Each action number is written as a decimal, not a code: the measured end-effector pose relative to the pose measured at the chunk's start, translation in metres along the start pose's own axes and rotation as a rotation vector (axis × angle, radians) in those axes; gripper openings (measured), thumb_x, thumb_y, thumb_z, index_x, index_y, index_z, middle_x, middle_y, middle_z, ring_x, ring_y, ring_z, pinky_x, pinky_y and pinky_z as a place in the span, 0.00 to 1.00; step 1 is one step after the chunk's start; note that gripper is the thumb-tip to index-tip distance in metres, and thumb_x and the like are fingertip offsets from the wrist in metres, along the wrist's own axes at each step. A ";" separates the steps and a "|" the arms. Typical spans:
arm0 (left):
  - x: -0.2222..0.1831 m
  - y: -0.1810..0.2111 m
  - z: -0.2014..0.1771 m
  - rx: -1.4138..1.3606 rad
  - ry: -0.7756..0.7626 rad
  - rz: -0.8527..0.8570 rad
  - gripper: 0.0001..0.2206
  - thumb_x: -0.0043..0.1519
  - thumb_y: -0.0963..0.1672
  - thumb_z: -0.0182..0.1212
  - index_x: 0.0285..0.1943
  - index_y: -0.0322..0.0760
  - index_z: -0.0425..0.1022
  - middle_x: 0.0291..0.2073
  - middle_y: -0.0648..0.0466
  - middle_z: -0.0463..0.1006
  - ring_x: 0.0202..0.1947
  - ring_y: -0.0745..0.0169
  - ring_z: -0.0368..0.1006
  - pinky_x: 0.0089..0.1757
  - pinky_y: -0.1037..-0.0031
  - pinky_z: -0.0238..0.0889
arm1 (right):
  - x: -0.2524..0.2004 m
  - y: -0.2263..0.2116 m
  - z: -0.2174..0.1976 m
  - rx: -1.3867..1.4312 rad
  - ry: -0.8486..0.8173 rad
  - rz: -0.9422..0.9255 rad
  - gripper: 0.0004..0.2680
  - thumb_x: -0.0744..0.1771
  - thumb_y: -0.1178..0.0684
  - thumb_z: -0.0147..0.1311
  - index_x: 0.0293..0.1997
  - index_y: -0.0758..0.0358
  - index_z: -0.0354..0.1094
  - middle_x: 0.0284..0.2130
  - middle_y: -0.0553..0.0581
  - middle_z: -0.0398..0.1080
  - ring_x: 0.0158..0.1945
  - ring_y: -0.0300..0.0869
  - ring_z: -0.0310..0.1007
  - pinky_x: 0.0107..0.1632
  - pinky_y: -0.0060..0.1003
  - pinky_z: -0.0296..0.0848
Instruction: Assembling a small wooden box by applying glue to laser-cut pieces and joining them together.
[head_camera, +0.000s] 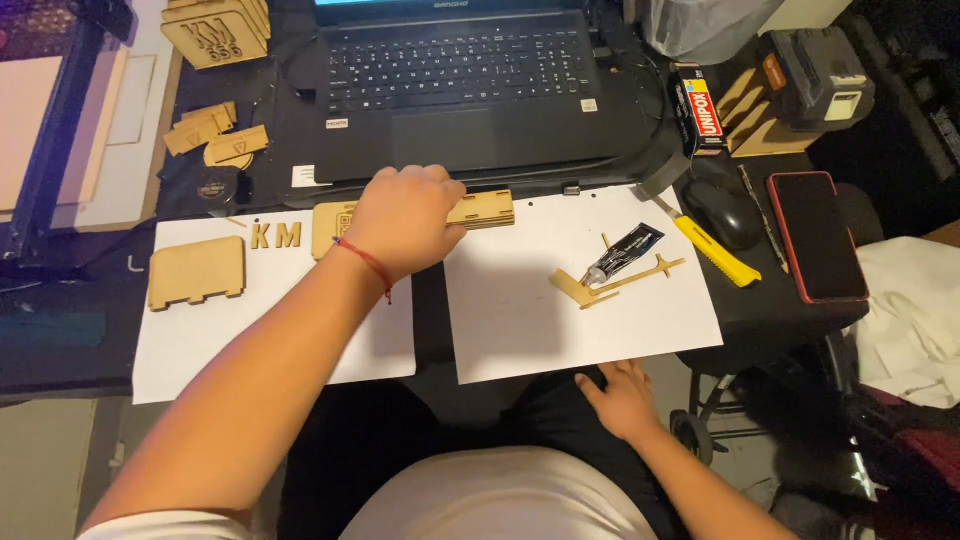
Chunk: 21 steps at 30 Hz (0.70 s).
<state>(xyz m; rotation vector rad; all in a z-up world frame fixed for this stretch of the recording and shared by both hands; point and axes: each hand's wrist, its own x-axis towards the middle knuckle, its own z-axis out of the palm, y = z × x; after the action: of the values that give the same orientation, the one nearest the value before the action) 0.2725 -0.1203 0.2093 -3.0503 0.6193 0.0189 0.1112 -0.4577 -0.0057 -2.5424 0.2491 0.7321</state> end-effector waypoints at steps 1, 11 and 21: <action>0.001 0.001 -0.002 -0.001 -0.002 0.000 0.18 0.57 0.52 0.59 0.55 0.52 0.78 0.40 0.58 0.79 0.38 0.57 0.75 0.39 0.67 0.63 | -0.003 -0.005 -0.005 0.000 -0.002 0.001 0.25 0.69 0.36 0.43 0.75 0.46 0.47 0.72 0.53 0.49 0.74 0.55 0.40 0.72 0.56 0.40; -0.008 0.007 -0.039 -0.250 -0.009 -0.009 0.15 0.54 0.49 0.65 0.48 0.45 0.78 0.40 0.53 0.78 0.43 0.51 0.74 0.45 0.65 0.62 | 0.017 0.015 0.013 0.026 -0.012 -0.028 0.24 0.69 0.36 0.43 0.74 0.51 0.51 0.68 0.58 0.56 0.73 0.55 0.44 0.73 0.57 0.39; -0.050 0.034 -0.107 -0.788 -0.032 0.028 0.17 0.56 0.48 0.58 0.53 0.42 0.76 0.39 0.47 0.79 0.41 0.49 0.74 0.44 0.62 0.67 | -0.017 -0.027 -0.021 0.013 0.002 -0.035 0.25 0.68 0.37 0.44 0.75 0.51 0.48 0.70 0.58 0.52 0.73 0.56 0.42 0.72 0.60 0.40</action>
<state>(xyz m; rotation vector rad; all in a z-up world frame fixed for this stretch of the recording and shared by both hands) 0.2141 -0.1355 0.3163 -3.7704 0.8085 0.4042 0.1143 -0.4438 0.0295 -2.5289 0.2084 0.7127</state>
